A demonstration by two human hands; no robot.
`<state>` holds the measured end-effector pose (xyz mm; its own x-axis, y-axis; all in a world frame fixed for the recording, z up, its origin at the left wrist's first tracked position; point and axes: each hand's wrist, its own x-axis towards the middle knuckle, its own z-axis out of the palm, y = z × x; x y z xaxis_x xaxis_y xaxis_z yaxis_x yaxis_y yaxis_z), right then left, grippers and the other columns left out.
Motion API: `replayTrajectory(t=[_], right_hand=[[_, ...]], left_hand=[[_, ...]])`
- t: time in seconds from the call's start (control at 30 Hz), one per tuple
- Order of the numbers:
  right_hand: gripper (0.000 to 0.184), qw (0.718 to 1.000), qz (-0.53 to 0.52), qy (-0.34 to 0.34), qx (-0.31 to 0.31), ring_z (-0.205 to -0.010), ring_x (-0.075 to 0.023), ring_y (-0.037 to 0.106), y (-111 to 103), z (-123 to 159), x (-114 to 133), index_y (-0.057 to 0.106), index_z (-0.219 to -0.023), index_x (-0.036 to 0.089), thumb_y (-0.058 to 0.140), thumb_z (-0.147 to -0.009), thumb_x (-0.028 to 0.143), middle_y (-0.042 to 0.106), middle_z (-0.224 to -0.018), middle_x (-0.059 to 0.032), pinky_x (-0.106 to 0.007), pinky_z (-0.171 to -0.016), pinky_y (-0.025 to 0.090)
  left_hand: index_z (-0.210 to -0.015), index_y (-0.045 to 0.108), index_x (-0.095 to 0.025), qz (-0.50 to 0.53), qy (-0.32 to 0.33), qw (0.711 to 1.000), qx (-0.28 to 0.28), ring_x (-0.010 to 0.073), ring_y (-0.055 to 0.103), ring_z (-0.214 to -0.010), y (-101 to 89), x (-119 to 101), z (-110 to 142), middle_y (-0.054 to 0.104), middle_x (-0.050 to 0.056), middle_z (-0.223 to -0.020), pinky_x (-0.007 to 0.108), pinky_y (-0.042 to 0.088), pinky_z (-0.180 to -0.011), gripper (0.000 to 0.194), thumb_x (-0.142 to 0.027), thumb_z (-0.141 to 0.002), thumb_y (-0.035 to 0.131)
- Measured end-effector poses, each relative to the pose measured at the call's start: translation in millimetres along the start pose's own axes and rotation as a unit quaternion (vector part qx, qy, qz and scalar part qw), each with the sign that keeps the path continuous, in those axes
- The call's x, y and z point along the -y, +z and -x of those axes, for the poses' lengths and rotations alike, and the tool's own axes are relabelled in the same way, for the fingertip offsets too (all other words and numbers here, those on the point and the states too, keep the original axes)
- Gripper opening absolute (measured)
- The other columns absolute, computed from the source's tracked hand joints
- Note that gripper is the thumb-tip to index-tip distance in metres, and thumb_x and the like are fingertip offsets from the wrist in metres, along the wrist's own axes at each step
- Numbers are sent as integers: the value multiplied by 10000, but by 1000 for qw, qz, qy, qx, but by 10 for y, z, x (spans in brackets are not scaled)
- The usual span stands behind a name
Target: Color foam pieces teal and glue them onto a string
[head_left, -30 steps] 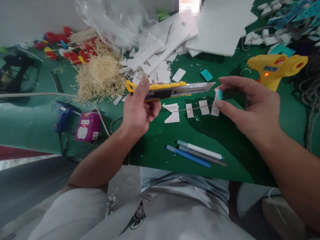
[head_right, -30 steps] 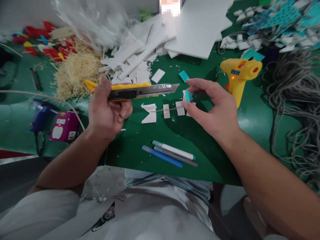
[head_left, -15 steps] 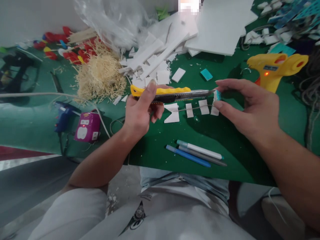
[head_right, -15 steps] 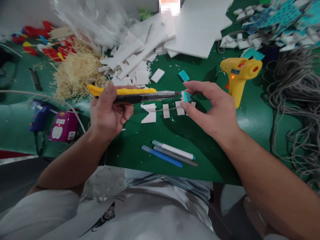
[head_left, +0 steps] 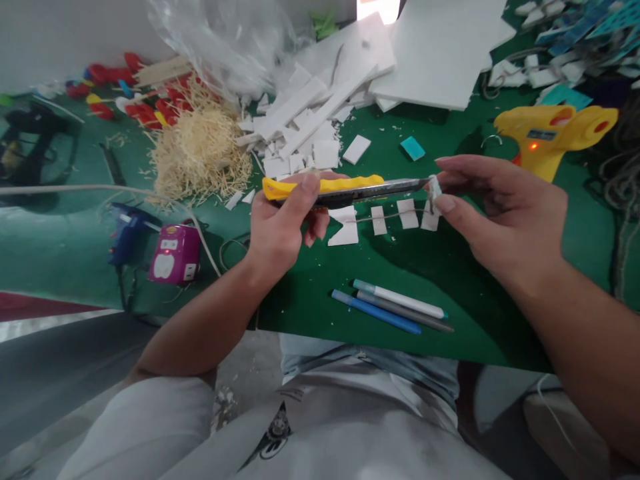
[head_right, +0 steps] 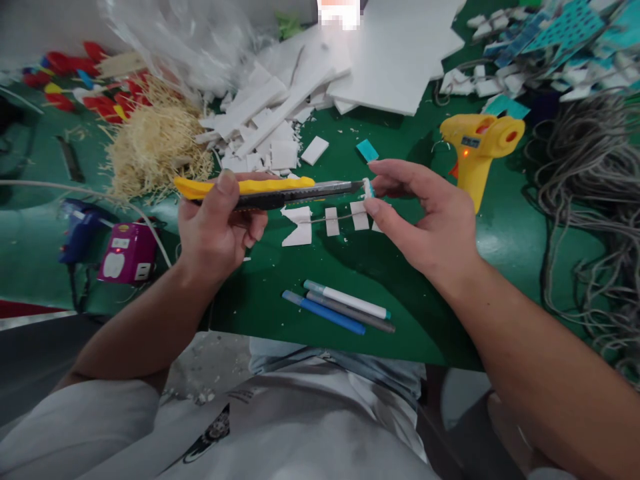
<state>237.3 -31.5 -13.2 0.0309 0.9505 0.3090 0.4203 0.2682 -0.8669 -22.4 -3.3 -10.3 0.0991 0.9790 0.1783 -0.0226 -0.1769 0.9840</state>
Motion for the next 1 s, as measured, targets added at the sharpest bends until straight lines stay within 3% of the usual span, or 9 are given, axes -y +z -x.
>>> replayTrajectory(t=[0.33,0.5,0.67,0.77,0.9,1.0], right_hand=[[319,1000,-9,7,-7,-973,-205,758,4,6,28,770,-1174,396,784,-866,312,783,-1025,27,-448,-959,657],[320,999,-13,-26,-20,-958,-180,748,0,-10,-10,773,-1182,320,790,-863,293,789,-1047,8,-430,-953,641],[310,994,52,-93,0,-958,-193,710,-33,-45,-45,773,-1177,315,791,-868,308,747,-1018,-13,-409,-885,620],[327,989,93,-115,7,-941,-181,700,-51,-57,-31,768,-1181,335,814,-857,335,731,-1008,-9,-377,-851,615],[350,985,136,-108,2,-943,-183,704,-52,-51,-12,777,-1168,333,848,-826,354,723,-1023,-10,-364,-845,609],[259,981,163,-100,-9,-892,-174,696,-50,-44,-18,800,-1094,329,839,-838,341,724,-986,-5,-344,-772,588]], left_hand=[[-922,863,-290,14,-5,1000,17,55,447,-334,-6,-48,9,569,-36,-466,177,276,-284,365,-638,-896,757],[-902,860,-239,4,24,1000,17,46,457,-329,-13,-9,-4,561,-40,-458,155,269,-283,407,-623,-930,727],[-886,851,-220,51,48,998,1,41,485,-320,9,-1,-11,662,-24,-554,141,279,-263,422,-598,-969,683],[-913,860,-231,58,53,997,-3,43,488,-311,19,-20,11,635,-35,-510,128,286,-259,399,-572,-987,665],[-954,868,-259,59,41,997,25,47,503,-328,13,-10,43,593,-45,-468,112,318,-278,335,-524,-1002,668],[-967,868,-281,64,54,996,35,38,498,-338,4,23,57,587,-49,-474,101,329,-292,318,-500,-1023,643]])
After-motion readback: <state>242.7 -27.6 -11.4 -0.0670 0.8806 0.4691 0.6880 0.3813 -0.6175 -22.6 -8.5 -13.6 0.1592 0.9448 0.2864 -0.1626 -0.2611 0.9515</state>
